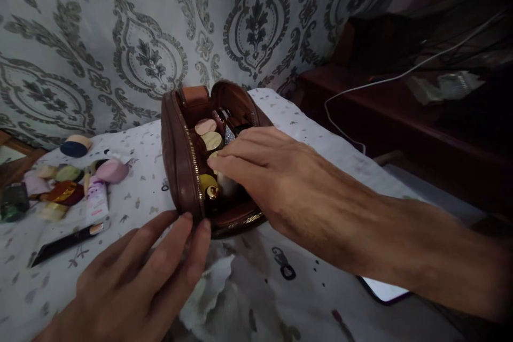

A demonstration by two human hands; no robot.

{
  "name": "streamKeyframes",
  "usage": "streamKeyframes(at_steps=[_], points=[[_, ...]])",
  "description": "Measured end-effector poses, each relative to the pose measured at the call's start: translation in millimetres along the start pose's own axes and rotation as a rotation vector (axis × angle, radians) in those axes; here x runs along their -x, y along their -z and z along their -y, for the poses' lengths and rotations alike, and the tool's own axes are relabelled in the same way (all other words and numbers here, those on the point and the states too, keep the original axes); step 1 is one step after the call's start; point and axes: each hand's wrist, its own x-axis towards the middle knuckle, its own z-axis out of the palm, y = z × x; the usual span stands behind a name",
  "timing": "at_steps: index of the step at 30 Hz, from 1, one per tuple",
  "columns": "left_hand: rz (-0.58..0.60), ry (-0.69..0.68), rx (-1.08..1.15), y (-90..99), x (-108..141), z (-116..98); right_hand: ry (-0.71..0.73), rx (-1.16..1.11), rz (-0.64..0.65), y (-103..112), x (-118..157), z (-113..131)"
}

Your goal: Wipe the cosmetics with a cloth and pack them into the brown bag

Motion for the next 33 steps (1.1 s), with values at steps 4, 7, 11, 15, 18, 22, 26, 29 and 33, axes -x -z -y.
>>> streamKeyframes(at_steps=[4,7,11,15,18,22,26,29,33], points=[[-0.039,-0.032,-0.081,2.3,-4.4,-1.9,0.021,-0.027,-0.004,-1.2,0.4,-2.4],[-0.017,0.020,0.028,7.9,0.1,-4.4,0.038,-0.019,-0.008,-1.1,-0.4,-4.6],[0.046,0.188,0.251,6.7,26.5,-5.2,0.053,0.050,-0.099,2.0,-0.1,2.2],[0.102,0.473,0.600,-4.6,56.3,-0.5,-0.012,-0.003,-0.234,-7.3,5.6,37.1],[0.079,0.717,0.841,-7.8,65.2,0.0,-0.026,-0.094,-0.195,-37.4,13.4,72.8],[-0.034,0.919,1.212,-5.4,67.0,-9.8,-0.049,-0.114,-0.040,-94.3,16.2,103.6],[-0.054,0.921,1.661,-6.8,78.3,-20.0,-0.150,-0.285,-0.049,-136.0,7.1,108.2],[-0.069,0.862,1.782,-9.9,87.8,-20.7,-0.190,-0.414,-0.066,-152.8,3.2,102.9],[-0.103,0.884,1.612,-11.8,85.7,-19.6,-0.227,-0.471,-0.051,-164.0,9.0,95.5]])
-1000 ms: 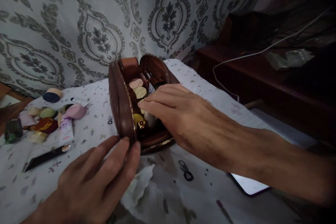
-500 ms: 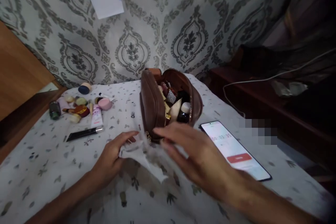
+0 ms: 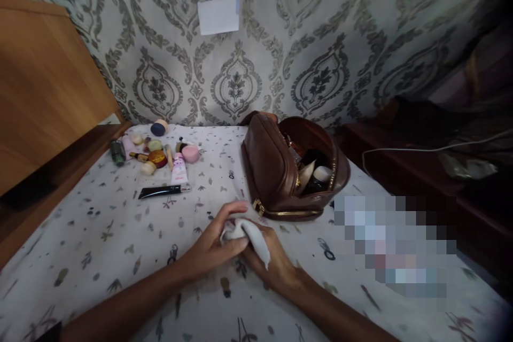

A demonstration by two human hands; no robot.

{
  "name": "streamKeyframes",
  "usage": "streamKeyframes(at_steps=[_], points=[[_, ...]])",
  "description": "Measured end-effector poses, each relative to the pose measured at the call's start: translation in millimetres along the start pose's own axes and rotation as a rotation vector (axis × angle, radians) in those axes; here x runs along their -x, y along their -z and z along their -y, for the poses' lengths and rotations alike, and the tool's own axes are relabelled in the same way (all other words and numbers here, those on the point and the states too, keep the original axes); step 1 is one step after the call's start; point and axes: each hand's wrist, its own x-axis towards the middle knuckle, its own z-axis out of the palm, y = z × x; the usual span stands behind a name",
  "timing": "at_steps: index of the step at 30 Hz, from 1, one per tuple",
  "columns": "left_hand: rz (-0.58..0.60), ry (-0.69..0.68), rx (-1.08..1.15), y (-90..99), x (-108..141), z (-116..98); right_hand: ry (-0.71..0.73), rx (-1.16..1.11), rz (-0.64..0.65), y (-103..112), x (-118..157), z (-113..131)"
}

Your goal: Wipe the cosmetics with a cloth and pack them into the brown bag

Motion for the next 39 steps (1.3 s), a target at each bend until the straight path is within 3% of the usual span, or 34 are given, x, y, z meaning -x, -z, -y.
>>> streamKeyframes(at_steps=[4,9,13,21,27,33,39], points=[[-0.018,0.084,0.015,-8.6,-6.7,0.0,-0.163,-0.036,-0.051,-0.4,3.1,-5.7],[-0.237,0.104,-0.057,-6.9,-11.2,6.7,-0.220,-0.174,-0.061,5.1,-3.3,-2.8],[-0.322,0.117,-0.149,-1.9,-11.7,10.2,-0.270,-0.275,-0.049,7.2,-4.8,-2.3],[-0.357,0.075,-0.357,12.2,3.2,12.1,-0.242,-0.246,-0.052,3.0,-0.8,-6.4],[-0.506,0.154,-0.420,33.3,28.1,12.1,-0.148,-0.168,-0.010,3.7,2.1,1.1],[-0.566,0.115,-0.409,32.0,30.0,9.4,-0.109,-0.121,0.003,2.7,1.7,-1.1],[-0.564,0.117,-0.408,31.6,30.2,9.0,-0.195,-0.150,0.026,1.8,0.6,-0.1]])
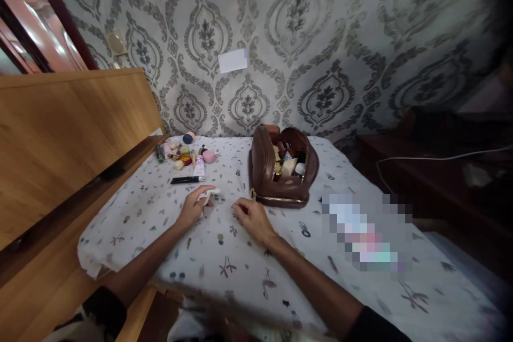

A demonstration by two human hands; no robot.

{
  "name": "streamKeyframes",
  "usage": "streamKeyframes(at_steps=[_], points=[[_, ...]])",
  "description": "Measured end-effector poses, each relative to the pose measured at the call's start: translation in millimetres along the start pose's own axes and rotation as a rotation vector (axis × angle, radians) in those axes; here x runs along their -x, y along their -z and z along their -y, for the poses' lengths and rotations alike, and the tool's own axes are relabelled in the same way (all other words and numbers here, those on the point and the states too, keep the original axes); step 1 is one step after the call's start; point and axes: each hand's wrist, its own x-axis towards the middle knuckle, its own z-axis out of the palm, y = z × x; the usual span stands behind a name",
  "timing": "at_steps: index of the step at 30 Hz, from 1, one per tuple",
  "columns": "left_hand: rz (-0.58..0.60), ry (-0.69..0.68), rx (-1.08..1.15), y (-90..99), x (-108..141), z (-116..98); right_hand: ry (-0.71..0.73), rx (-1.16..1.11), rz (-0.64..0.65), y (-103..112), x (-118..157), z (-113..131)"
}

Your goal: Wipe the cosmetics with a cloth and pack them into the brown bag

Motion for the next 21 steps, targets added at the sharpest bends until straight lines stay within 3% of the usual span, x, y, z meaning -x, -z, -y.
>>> streamKeyframes(at_steps=[6,8,10,13,17,19,21], points=[[0.009,-0.072,0.019,0.0,-7.5,2.9,-0.163,-0.053,0.197,7.2,-20.6,5.6],[0.018,-0.099,0.039,-1.5,-9.3,1.6,-0.215,-0.066,0.313,15.3,-41.4,17.6],[0.033,-0.123,0.058,-3.1,-9.6,-0.4,-0.254,-0.095,0.351,24.7,-72.7,39.7],[0.059,-0.164,0.083,-3.6,-7.9,-4.2,-0.270,-0.197,0.251,35.3,-133.6,87.1],[0.007,-0.255,0.102,4.0,2.8,-17.9,-0.197,-0.414,-0.056,27.5,-200.5,137.1],[-0.036,-0.311,0.110,7.6,18.5,-33.5,-0.216,-0.478,-0.143,8.7,-212.8,138.5],[-0.015,-0.387,0.133,6.8,42.8,-55.2,-0.284,-0.503,-0.165,-17.5,-212.2,122.6]])
